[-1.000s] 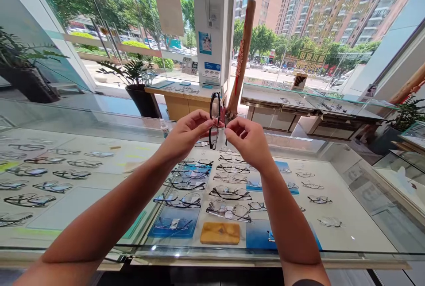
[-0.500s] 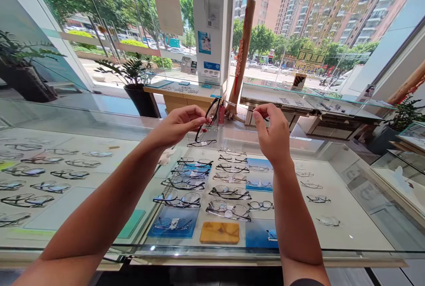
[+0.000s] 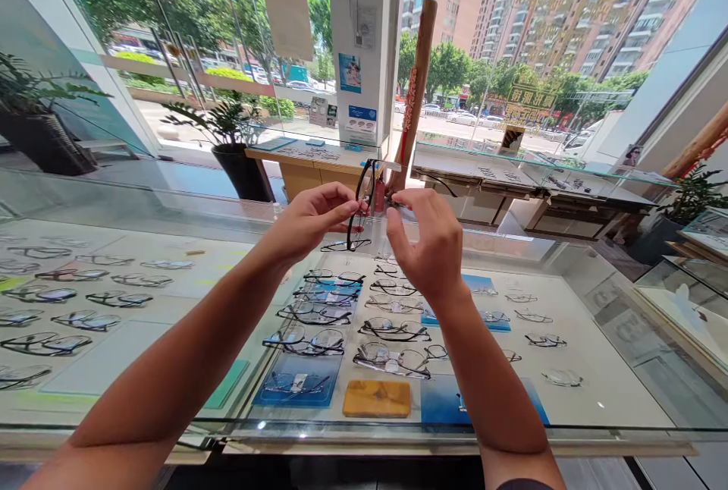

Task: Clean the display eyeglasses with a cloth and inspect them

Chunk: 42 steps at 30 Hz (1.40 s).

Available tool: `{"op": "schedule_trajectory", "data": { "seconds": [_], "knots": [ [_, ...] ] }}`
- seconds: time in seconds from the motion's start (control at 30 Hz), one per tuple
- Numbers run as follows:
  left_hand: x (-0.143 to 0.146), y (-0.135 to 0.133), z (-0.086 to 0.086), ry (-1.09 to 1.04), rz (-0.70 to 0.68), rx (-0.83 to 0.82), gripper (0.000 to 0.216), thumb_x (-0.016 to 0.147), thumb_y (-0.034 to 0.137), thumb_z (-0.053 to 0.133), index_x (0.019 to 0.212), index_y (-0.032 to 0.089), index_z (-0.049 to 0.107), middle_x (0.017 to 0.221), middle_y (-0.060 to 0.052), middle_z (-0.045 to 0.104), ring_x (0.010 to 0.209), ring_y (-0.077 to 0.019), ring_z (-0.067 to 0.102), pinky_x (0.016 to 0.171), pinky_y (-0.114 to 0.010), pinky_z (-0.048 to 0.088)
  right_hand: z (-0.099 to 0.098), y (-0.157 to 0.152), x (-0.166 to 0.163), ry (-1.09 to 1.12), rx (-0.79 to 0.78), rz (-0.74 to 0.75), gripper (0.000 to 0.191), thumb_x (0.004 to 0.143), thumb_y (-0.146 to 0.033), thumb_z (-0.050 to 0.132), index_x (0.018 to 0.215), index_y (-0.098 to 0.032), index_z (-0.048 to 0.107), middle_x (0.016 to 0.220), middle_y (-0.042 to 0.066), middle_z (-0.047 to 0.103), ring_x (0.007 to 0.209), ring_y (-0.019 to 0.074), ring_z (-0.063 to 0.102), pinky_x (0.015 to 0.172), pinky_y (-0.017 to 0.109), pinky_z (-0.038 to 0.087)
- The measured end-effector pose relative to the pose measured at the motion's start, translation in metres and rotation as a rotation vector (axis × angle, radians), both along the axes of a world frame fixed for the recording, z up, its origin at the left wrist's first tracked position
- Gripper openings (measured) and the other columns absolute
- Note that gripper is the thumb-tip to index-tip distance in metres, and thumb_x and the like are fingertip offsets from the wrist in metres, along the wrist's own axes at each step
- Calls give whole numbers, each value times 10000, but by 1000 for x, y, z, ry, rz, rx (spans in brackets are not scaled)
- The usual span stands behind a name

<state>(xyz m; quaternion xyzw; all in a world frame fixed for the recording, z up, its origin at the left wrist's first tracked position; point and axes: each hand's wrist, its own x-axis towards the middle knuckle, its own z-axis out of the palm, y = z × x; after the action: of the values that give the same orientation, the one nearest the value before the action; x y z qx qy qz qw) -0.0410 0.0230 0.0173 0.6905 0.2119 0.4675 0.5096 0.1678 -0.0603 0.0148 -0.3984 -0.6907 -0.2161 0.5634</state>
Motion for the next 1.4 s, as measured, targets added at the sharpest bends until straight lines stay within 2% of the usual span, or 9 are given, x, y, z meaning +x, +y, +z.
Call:
{"op": "schedule_trajectory", "data": {
  "seconds": [0.13, 0.27, 0.4, 0.8, 0.93, 1.0, 1.1, 1.27, 1.4],
  "knots": [
    [1, -7, 1, 38, -23, 7, 406, 862, 526, 881, 911, 190, 659, 998, -54, 739, 944, -172, 712, 756, -265, 639, -4, 6, -6, -66, -43, 31, 285, 1047, -346, 644, 1315, -249, 662, 1444, 131, 720, 1353, 323, 674, 1144, 550, 543],
    [2, -12, 2, 72, -38, 19, 406, 860, 534, 879, 912, 187, 675, 927, -26, 684, 840, -138, 662, 728, -245, 608, -6, 10, -4, -92, -64, 11, 387, 1041, -380, 661, 1406, -256, 630, 1450, 136, 716, 1381, 336, 660, 1177, 567, 526],
    [2, -14, 3, 82, -73, -8, 411, 856, 540, 881, 919, 188, 679, 948, -35, 694, 870, -153, 673, 718, -241, 597, -6, 10, -1, -109, -83, 9, 454, 1025, -390, 677, 1460, -284, 606, 1465, 126, 699, 1371, 348, 652, 1183, 578, 516],
    [5, -12, 0, 41, -109, -64, 422, 845, 525, 908, 922, 177, 681, 977, -47, 715, 932, -159, 700, 687, -208, 599, -8, 15, 2, -122, -93, -30, 323, 1000, -384, 653, 1301, -267, 642, 1401, 128, 680, 1335, 351, 637, 1144, 566, 510],
    [4, -12, 1, 35, -73, -67, 438, 834, 537, 911, 901, 179, 668, 1014, -67, 749, 981, -188, 722, 715, -241, 632, -6, 17, 3, -110, -104, -29, 273, 1006, -427, 638, 1229, -269, 619, 1302, 116, 711, 1338, 353, 641, 1136, 556, 500],
    [3, -11, 1, 17, -59, -78, 446, 824, 544, 918, 894, 182, 665, 1031, -76, 761, 1001, -205, 728, 747, -280, 660, -6, 17, 5, -89, -90, -28, 226, 1012, -431, 631, 1168, -268, 616, 1346, 120, 710, 1360, 350, 636, 1148, 552, 487],
    [2, -8, 2, -44, -9, -93, 453, 800, 546, 933, 880, 183, 674, 1021, -76, 757, 1023, -225, 729, 782, -341, 694, -4, 18, 10, -65, -54, -32, 165, 1023, -414, 627, 1086, -262, 621, 1399, 124, 712, 1336, 332, 648, 1146, 530, 478],
    [-1, 2, 3, -172, 117, -112, 413, 775, 481, 956, 849, 182, 682, 1044, -88, 767, 1017, -240, 736, 784, -388, 715, 1, 15, 18, -59, -72, -82, 151, 1033, -393, 606, 992, -256, 654, 1172, 90, 778, 1208, 304, 670, 1068, 476, 485],
    [-5, 15, 2, -294, 213, -115, 349, 816, 427, 929, 862, 176, 690, 1036, -96, 779, 965, -231, 753, 759, -387, 718, 5, 10, 23, -90, -168, -119, 191, 1042, -382, 595, 957, -243, 694, 1055, 58, 783, 1048, 278, 672, 998, 458, 451]
  ]
}}
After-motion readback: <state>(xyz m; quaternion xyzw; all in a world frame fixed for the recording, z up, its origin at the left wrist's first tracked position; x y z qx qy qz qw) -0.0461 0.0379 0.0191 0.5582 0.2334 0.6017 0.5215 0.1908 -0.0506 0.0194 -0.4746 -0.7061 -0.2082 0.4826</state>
